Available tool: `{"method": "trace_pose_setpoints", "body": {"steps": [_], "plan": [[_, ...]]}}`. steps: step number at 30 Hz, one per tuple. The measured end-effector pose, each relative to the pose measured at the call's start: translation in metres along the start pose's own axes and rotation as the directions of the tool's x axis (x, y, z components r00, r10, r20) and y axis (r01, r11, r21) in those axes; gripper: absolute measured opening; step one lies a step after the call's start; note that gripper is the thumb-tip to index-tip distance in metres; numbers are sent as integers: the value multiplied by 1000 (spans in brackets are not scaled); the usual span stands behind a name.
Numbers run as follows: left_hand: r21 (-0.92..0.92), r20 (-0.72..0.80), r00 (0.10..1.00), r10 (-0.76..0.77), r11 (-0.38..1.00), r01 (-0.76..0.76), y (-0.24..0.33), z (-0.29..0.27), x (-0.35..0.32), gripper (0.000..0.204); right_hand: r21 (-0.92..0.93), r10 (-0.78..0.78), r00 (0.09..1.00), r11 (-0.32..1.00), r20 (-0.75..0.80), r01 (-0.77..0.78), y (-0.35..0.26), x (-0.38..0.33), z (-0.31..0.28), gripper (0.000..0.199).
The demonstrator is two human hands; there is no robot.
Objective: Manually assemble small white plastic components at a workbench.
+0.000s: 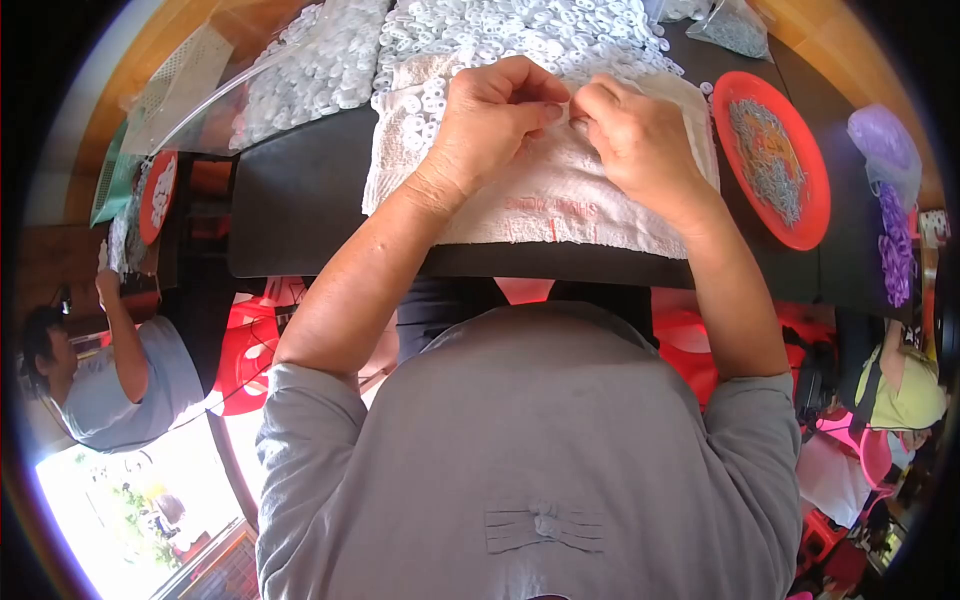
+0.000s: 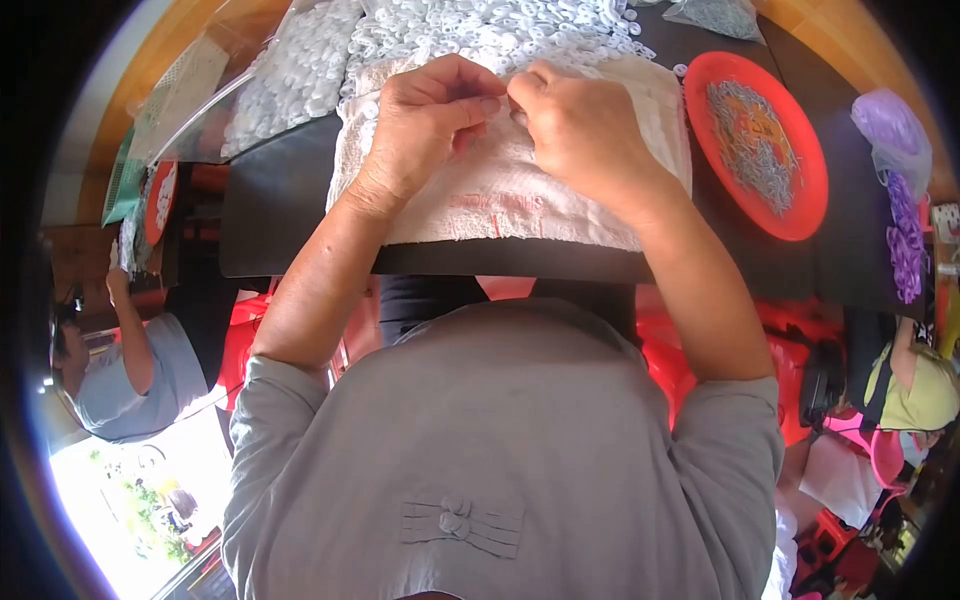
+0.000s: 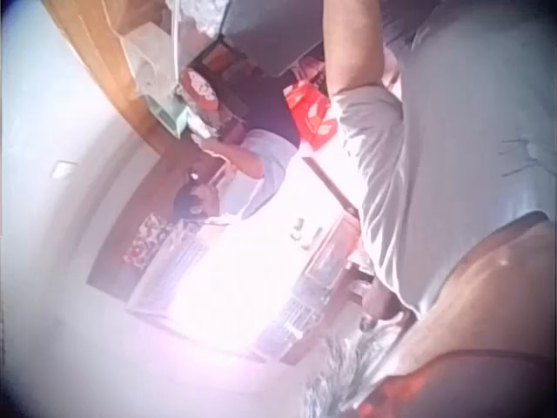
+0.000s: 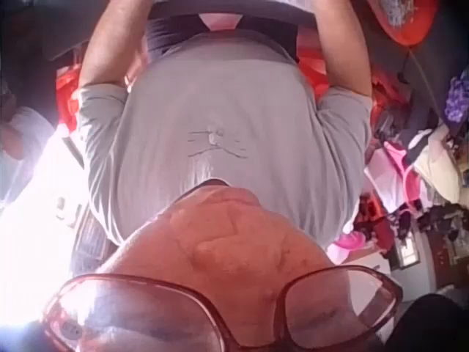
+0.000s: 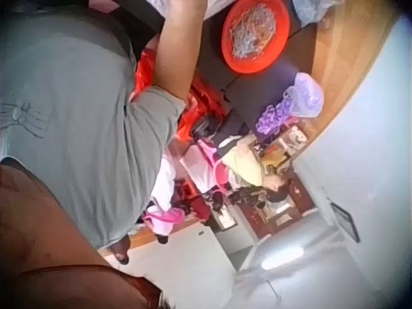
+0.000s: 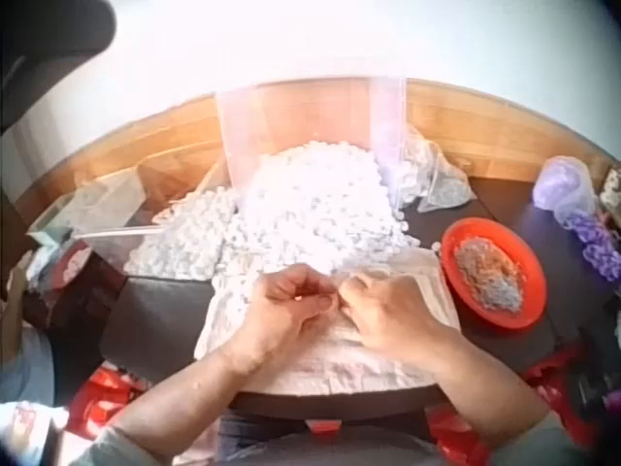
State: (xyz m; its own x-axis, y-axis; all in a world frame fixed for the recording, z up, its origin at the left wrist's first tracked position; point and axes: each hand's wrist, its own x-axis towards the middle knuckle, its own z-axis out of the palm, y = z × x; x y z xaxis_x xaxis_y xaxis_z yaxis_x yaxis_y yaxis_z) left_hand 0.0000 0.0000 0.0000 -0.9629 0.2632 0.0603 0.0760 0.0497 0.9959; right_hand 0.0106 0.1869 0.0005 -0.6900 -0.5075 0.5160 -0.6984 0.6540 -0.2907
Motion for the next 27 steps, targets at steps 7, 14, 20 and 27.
{"method": "trace_pose_setpoints", "body": {"steps": [7, 14, 20, 27], "plan": [[9, -59, 998, -6, 1000, 7, -1, -2, 1, 10, 19, 5, 999, 1000, 33, -5, -5, -2, -1, 8], [264, 112, 991, -71, 964, 39, 20, -14, -3, 10, 24, 56, 998, 998, -14, -56, 0, -2, -4, 7], [479, 370, 915, 163, 811, -338, 7, -13, -4, 16, 66, 77, 990, 995, -114, -70, 5, 0, -8, 6], [629, 372, 872, 319, 604, -490, -8, -10, -2, 15, 102, 76, 988, 993, -133, -63, 3, 1, -9, 8]]}}
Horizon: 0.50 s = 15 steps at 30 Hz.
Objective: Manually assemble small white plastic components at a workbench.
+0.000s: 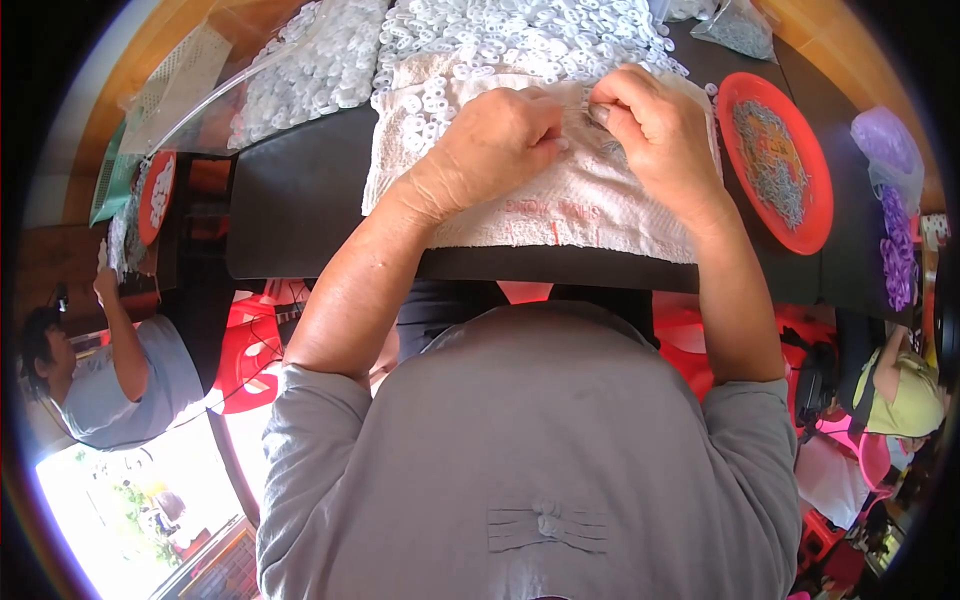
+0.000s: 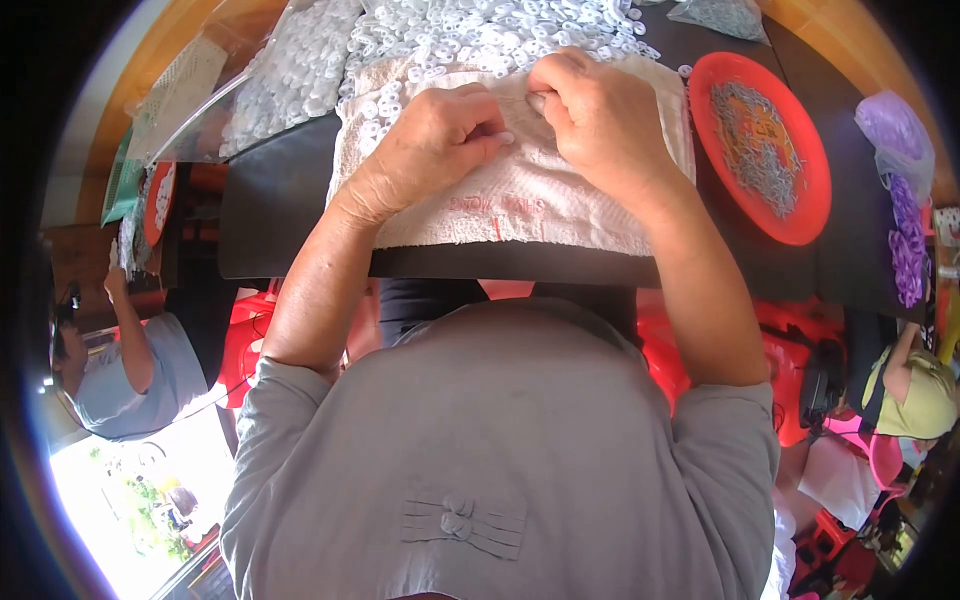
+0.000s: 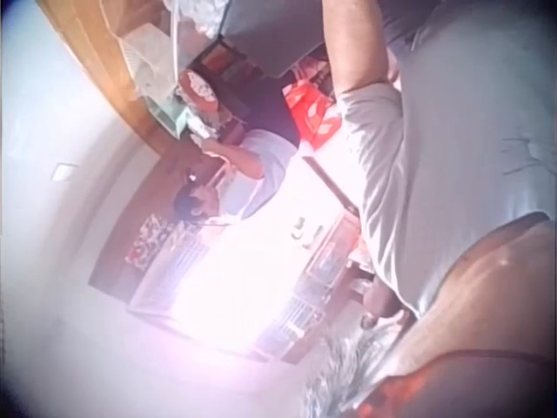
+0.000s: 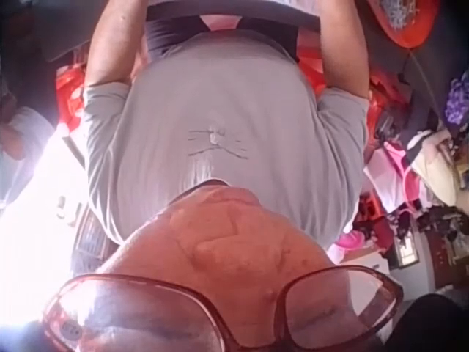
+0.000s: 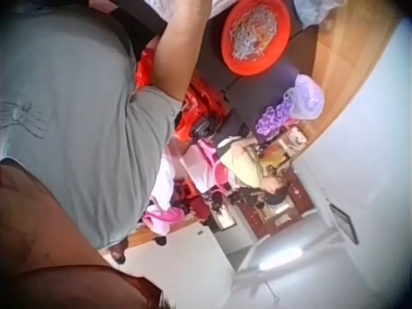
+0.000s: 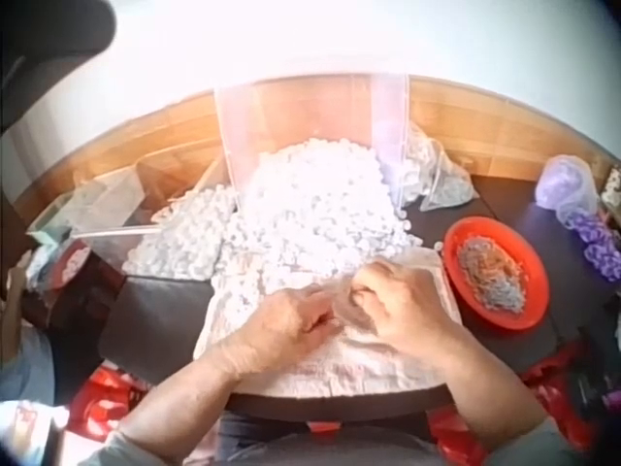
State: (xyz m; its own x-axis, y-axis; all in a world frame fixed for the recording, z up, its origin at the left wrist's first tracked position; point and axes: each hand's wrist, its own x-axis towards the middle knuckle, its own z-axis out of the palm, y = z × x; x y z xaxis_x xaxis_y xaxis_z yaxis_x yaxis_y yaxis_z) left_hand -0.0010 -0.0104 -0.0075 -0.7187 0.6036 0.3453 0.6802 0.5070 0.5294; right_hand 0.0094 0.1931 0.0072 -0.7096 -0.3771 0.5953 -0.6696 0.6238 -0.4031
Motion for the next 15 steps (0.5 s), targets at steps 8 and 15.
{"method": "trace_pose_setpoints", "body": {"steps": [8, 15], "plan": [[-614, 116, 842, -527, 628, 478, 5, -23, 6, 16, 74, -25, 999, 997, 41, 22, 2, 0, -3, 6], [-638, 106, 841, -531, 612, 467, 9, -22, 6, 16, 133, -1, 999, 991, 50, -5, -1, -1, -3, 7]]}}
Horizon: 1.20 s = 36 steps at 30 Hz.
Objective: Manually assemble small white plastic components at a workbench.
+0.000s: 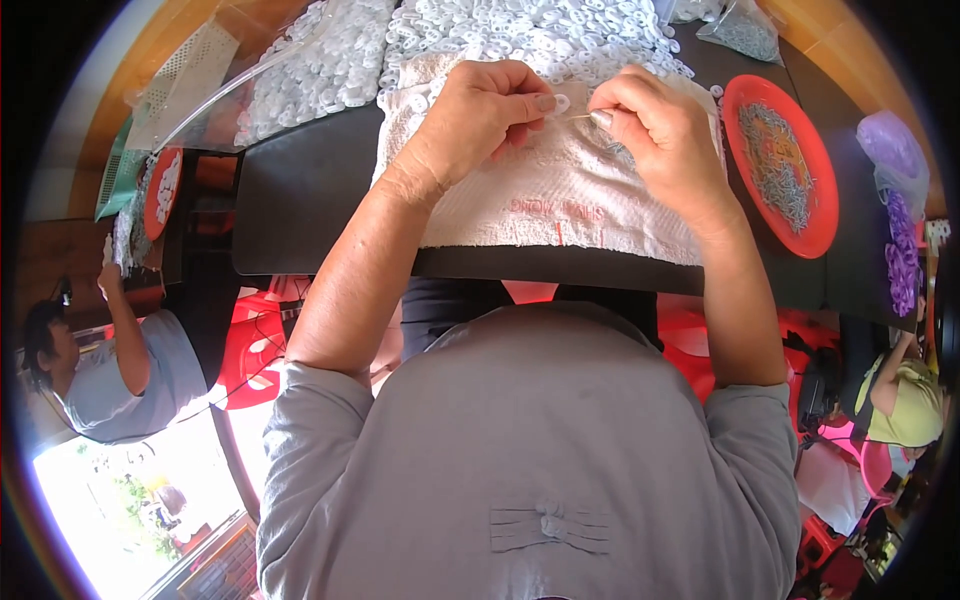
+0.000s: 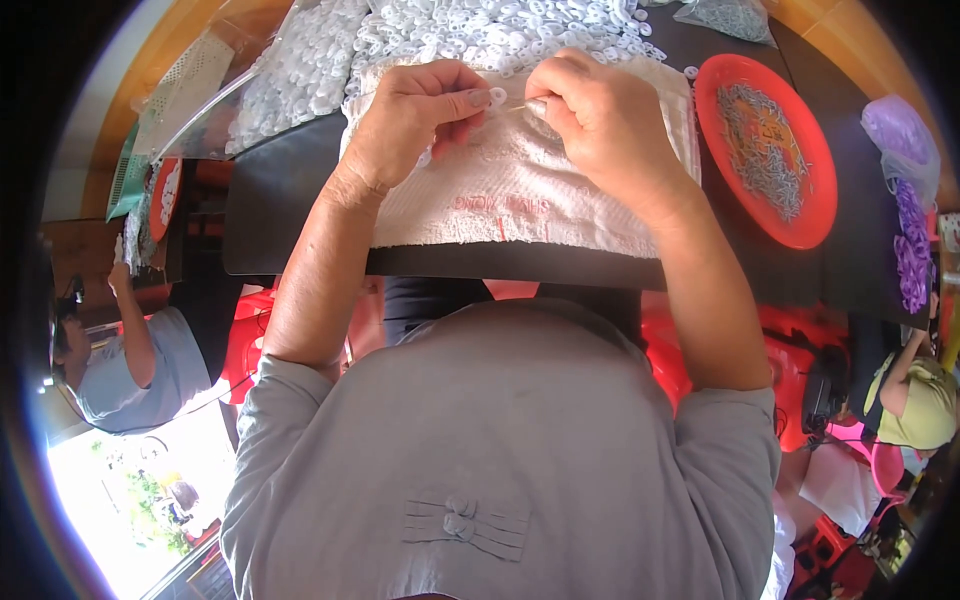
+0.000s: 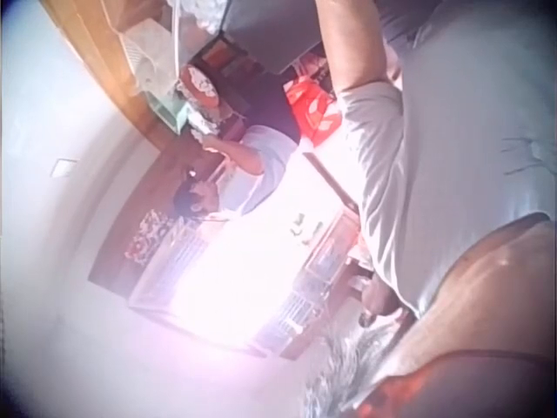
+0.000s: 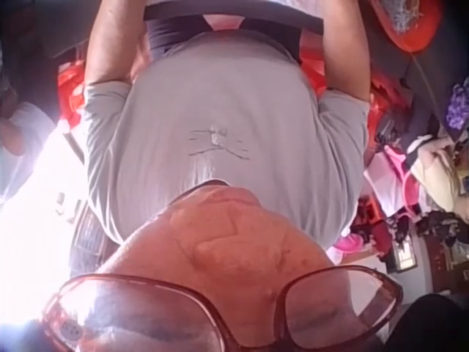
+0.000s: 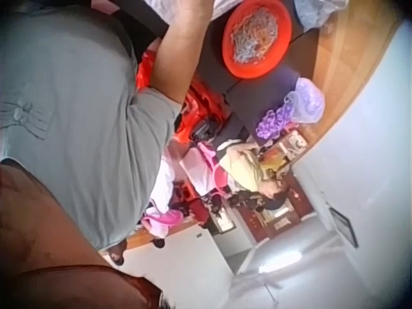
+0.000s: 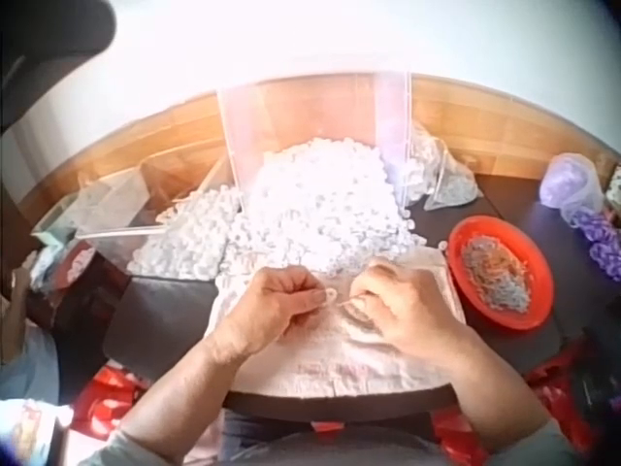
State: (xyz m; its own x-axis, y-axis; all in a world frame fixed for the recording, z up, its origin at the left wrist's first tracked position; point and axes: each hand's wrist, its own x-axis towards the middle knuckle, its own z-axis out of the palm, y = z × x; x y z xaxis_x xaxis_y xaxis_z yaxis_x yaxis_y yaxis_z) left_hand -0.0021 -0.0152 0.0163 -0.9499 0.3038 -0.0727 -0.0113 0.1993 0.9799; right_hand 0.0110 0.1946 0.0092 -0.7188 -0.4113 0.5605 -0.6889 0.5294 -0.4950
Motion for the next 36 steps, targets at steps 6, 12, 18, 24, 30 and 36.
{"method": "trace_pose_setpoints", "body": {"steps": [6, 12, 18, 24, 30, 36], "plan": [[-3, 27, 1000, -11, 1000, 11, 1, 0, -2, 15, 53, 4, 1000, 999, 11, -4, 1, 2, 2, 7], [17, 76, 997, -29, 999, 27, 4, 1, -3, 17, 78, -14, 999, 997, 31, 12, 0, 1, 2, 7], [-13, 70, 997, -38, 999, 39, 3, 0, -4, 18, 163, 15, 999, 986, 47, -23, -1, 1, 0, 8], [-41, 47, 998, -30, 999, 31, 5, 3, -4, 15, 172, 8, 999, 985, 53, -17, 0, 1, 1, 8], [-139, 90, 996, -28, 989, 41, 5, 2, -3, 16, 320, 101, 989, 938, 107, -131, -4, 2, -2, 3], [-225, 86, 996, -24, 973, 43, 4, 2, -2, 17, 302, 114, 992, 945, 48, -123, -3, 4, -5, 5]]}}
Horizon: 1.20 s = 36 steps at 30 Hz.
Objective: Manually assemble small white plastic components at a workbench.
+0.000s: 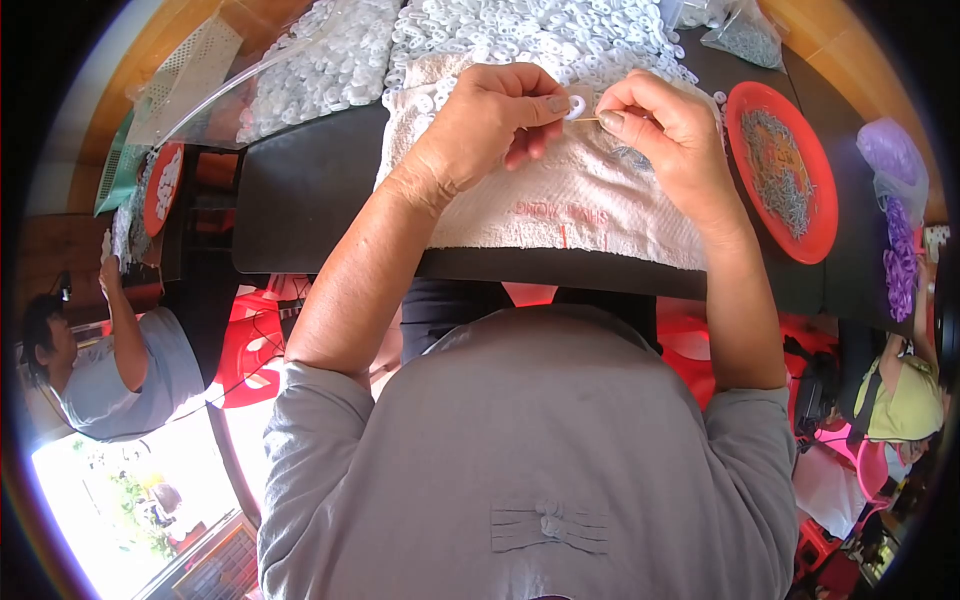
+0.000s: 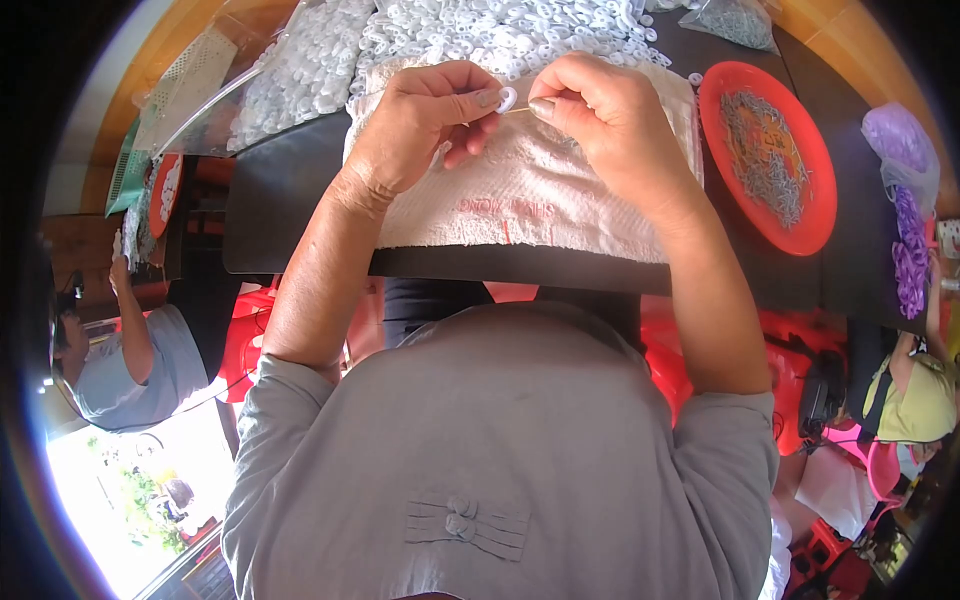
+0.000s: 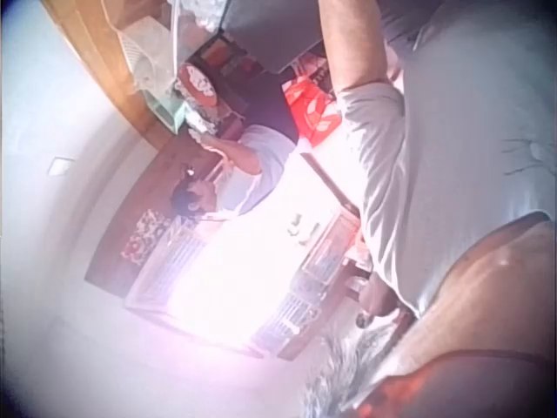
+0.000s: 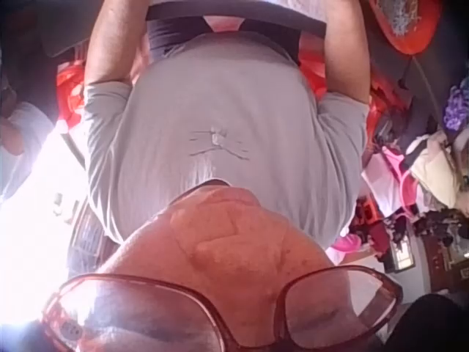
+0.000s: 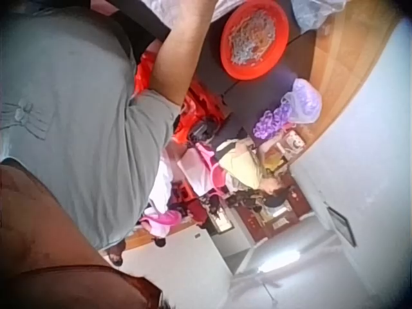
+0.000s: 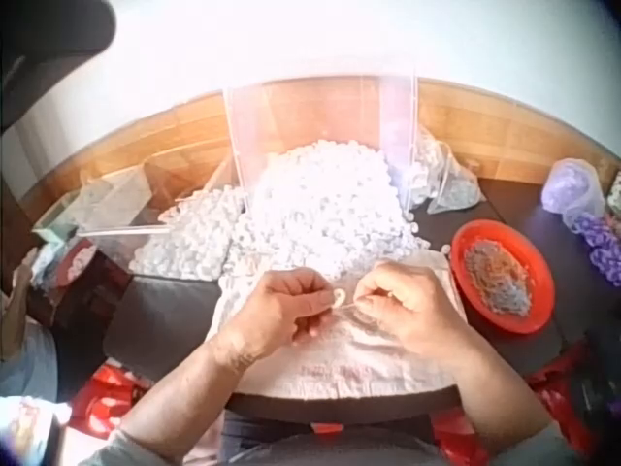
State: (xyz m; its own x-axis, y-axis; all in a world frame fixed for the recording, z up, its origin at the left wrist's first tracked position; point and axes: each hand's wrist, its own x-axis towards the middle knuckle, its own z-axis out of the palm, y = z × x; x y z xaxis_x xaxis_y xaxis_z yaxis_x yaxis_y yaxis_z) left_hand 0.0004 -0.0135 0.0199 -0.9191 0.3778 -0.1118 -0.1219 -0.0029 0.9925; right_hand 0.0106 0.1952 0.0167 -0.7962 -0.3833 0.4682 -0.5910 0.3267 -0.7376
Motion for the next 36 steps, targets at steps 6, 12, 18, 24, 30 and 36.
{"method": "trace_pose_setpoints", "body": {"steps": [6, 12, 18, 24, 30, 36], "plan": [[25, -10, 1000, 4, 1000, -4, 0, 1, -1, 17, -22, 11, 1000, 1000, 5, -11, -1, -1, -1, 7], [38, -12, 1000, 21, 999, -21, 0, -1, 0, 17, -31, -22, 1000, 999, -10, 22, 1, 0, 0, 6], [63, -4, 1000, 28, 998, -28, -1, 1, 0, 17, -58, -57, 998, 997, 30, 58, 3, 0, 1, 5], [74, 9, 999, 37, 997, -38, -2, 2, -1, 18, -51, -38, 999, 998, 33, 39, 1, -1, 2, 5], [79, -21, 999, 44, 996, -42, -1, 1, -2, 18, -30, -30, 1000, 999, 1, 30, -1, 0, -1, 6], [143, 7, 1000, 12, 990, -13, 0, 1, -2, 17, -64, -70, 997, 995, 25, 72, 0, 1, 1, 6]]}}
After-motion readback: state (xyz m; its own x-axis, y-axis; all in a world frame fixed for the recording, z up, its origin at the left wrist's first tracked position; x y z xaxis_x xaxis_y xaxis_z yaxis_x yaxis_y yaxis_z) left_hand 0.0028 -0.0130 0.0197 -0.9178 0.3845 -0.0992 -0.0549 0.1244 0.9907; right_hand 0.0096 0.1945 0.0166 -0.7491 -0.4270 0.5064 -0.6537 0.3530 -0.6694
